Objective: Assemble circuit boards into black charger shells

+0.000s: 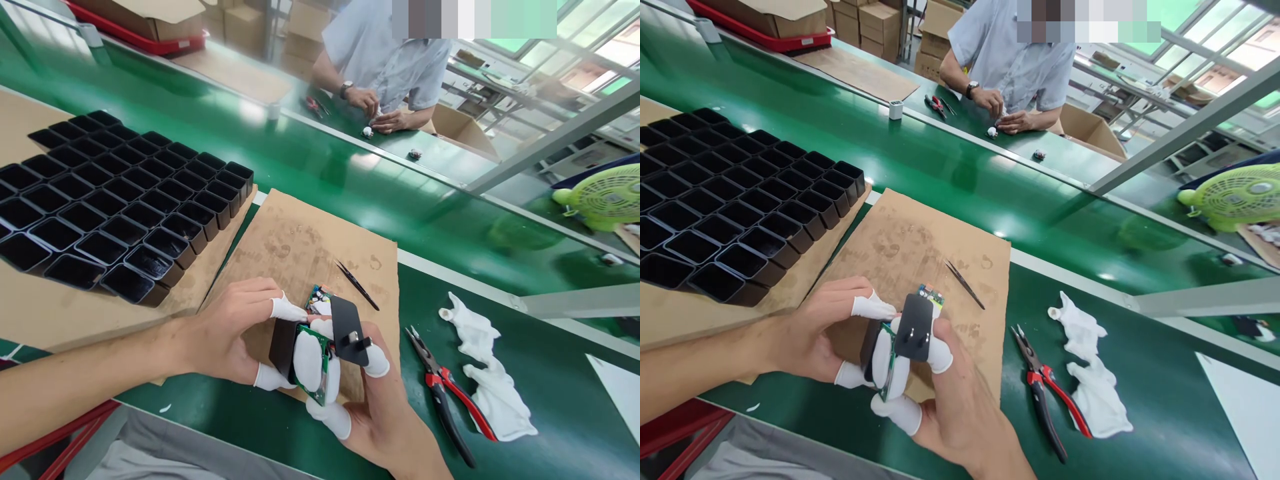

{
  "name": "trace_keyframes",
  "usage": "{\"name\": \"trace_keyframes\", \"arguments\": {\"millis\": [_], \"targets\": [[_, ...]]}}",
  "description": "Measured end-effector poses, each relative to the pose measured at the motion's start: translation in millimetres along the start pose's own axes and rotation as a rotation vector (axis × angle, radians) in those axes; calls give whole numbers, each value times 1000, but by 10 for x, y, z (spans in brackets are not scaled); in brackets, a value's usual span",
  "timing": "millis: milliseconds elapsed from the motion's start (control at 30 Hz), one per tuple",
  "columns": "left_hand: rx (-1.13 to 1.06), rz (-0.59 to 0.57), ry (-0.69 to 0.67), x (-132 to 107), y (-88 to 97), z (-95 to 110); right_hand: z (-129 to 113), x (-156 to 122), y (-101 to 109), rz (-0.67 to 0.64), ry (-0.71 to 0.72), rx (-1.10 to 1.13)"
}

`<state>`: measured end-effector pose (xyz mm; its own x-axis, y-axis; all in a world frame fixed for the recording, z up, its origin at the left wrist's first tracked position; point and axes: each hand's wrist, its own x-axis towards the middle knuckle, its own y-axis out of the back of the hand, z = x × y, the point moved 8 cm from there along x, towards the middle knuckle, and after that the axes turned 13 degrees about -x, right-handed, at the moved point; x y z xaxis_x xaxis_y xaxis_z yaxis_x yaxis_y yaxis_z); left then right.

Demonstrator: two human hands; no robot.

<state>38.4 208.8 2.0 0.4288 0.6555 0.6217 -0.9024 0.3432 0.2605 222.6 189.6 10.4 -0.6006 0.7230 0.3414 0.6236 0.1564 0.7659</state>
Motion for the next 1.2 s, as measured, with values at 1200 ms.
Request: {"name": "trace_keyframes", "arguments": {"millis": [1200], "targets": [[-98,-16,62,-47,-6,-88,-40,-41,230,258,-10,286]]}}
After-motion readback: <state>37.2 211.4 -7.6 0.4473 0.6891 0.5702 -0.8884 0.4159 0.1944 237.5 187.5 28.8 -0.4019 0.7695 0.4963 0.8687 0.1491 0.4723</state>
